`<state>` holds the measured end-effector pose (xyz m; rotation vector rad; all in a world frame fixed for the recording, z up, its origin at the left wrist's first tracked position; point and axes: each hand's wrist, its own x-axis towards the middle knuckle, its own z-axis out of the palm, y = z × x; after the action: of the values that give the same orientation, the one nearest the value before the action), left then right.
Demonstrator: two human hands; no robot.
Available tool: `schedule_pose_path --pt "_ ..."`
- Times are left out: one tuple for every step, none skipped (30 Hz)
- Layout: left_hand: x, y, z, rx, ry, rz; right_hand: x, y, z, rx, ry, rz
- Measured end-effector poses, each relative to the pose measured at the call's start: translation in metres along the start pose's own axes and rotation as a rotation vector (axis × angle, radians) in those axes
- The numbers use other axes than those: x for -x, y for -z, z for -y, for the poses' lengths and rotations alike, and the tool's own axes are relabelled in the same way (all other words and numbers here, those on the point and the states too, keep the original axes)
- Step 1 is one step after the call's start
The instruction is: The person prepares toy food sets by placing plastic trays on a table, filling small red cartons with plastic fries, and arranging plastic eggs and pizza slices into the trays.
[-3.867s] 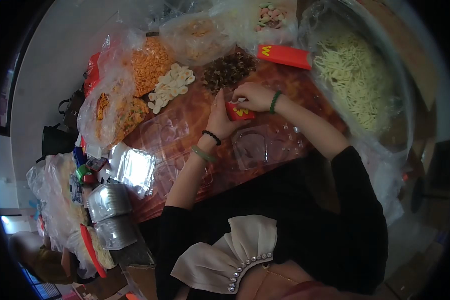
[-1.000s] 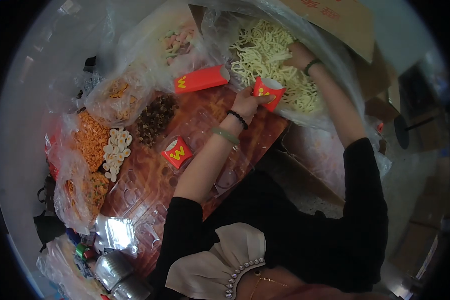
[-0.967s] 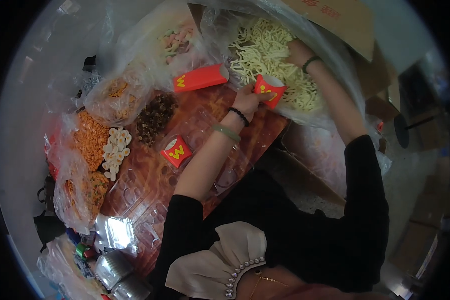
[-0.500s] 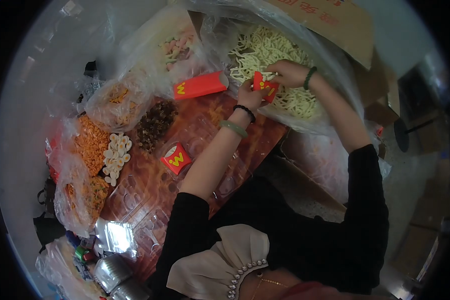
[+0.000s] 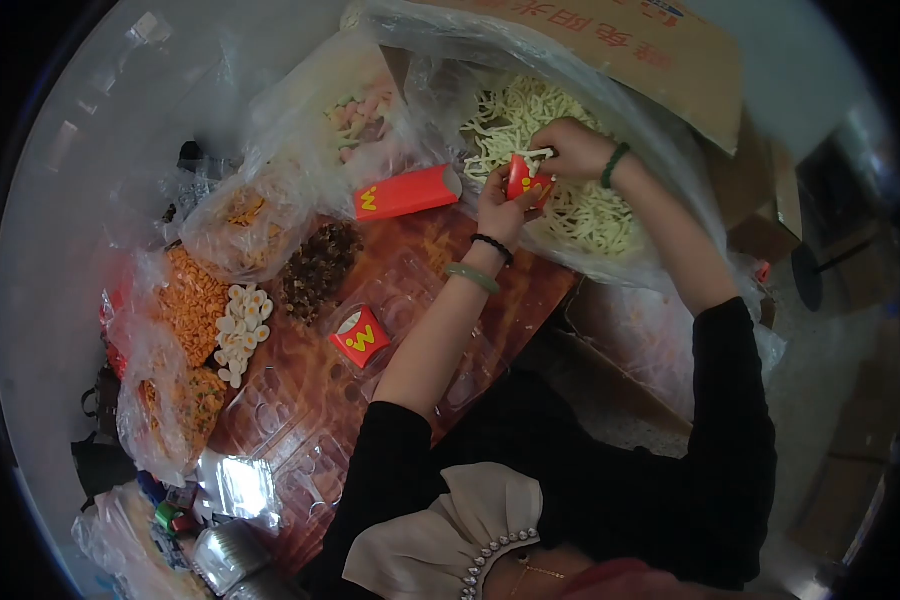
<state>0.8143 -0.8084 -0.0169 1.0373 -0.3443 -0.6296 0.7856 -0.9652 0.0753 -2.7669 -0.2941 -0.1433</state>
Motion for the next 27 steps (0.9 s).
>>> schedule_pose_path --pt "0.000 0.002 0.000 0.005 0.003 -0.005 0.001 0.002 0.005 -0.001 0.002 0.001" --pt "0.000 0.003 0.000 0.010 0.005 -0.007 0.003 0.005 0.010 -0.280 -0.138 0.027" --pt "0.000 0.003 0.001 0.010 0.003 -0.007 0.003 0.008 0.014 -0.558 -0.279 0.053" --pt "0.001 0.002 0.001 0.006 -0.010 -0.010 0.002 0.006 0.012 -0.558 -0.278 0.054" --pt "0.002 0.002 0.001 0.001 -0.022 -0.012 0.001 0.001 0.009 -0.381 -0.209 -0.066" --pt "0.001 0.001 0.000 0.002 -0.024 -0.011 0.000 -0.003 0.007 -0.201 -0.137 -0.184" --pt "0.000 0.001 -0.001 0.002 -0.026 -0.024 0.000 -0.005 0.007 -0.200 -0.136 -0.184" --pt "0.000 0.001 0.000 0.001 -0.027 -0.038 0.000 -0.009 0.008 -0.056 -0.081 -0.148" --pt "0.000 0.002 -0.001 0.000 -0.025 -0.039 0.001 -0.011 0.009 0.085 -0.026 -0.111" --pt "0.000 0.003 -0.002 -0.001 -0.016 -0.040 0.001 -0.009 0.010 0.083 -0.027 -0.111" --pt "0.000 0.005 -0.003 -0.002 -0.009 -0.040 0.001 -0.005 0.011 -0.080 -0.059 0.017" --pt "0.001 0.006 -0.004 -0.003 -0.010 -0.040 0.001 -0.002 0.013 -0.241 -0.088 0.145" --pt "0.003 0.006 -0.006 0.004 -0.002 -0.039 0.001 -0.003 0.012 -0.239 -0.086 0.143" --pt "0.003 0.006 -0.009 0.013 0.003 -0.040 0.003 -0.004 0.011 -0.342 -0.097 0.048" --pt "0.005 0.006 -0.010 0.014 0.004 -0.046 0.005 -0.008 0.012 -0.451 -0.110 -0.042" --pt "0.003 0.006 -0.008 0.008 -0.025 -0.027 0.003 -0.006 0.018 -0.448 -0.108 -0.040" --pt "0.003 0.005 -0.005 0.001 -0.048 -0.005 0.000 -0.004 0.027 -0.389 -0.221 0.084" --pt "0.004 0.005 -0.002 0.002 -0.047 -0.001 0.000 -0.002 0.032 -0.328 -0.334 0.204" --pt "0.007 0.006 0.001 0.027 -0.033 -0.014 0.004 -0.001 0.033 -0.329 -0.339 0.200" --pt "0.008 0.007 0.002 0.050 -0.020 -0.026 0.007 -0.001 0.033 -0.386 -0.354 0.153" --pt "0.005 0.009 0.002 0.047 -0.022 -0.023 0.007 0.000 0.034 -0.442 -0.364 0.106" --pt "0.005 0.012 0.000 0.091 -0.007 -0.007 0.009 -0.002 0.032 -0.441 -0.362 0.108" --pt "0.006 0.013 0.000 0.138 0.008 0.006 0.013 -0.007 0.028 -0.297 -0.261 -0.069" --pt "0.006 0.014 -0.001 0.142 0.003 0.001 0.013 -0.012 0.024 -0.151 -0.155 -0.246" --pt "0.006 0.013 -0.002 0.097 0.008 0.001 0.012 -0.018 0.024 -0.151 -0.153 -0.242" --pt "0.007 0.012 -0.002 0.050 0.017 0.008 0.010 -0.024 0.025 -0.083 -0.170 -0.199" --pt "0.008 0.009 -0.001 0.049 0.020 0.013 0.010 -0.029 0.025 -0.014 -0.189 -0.157"
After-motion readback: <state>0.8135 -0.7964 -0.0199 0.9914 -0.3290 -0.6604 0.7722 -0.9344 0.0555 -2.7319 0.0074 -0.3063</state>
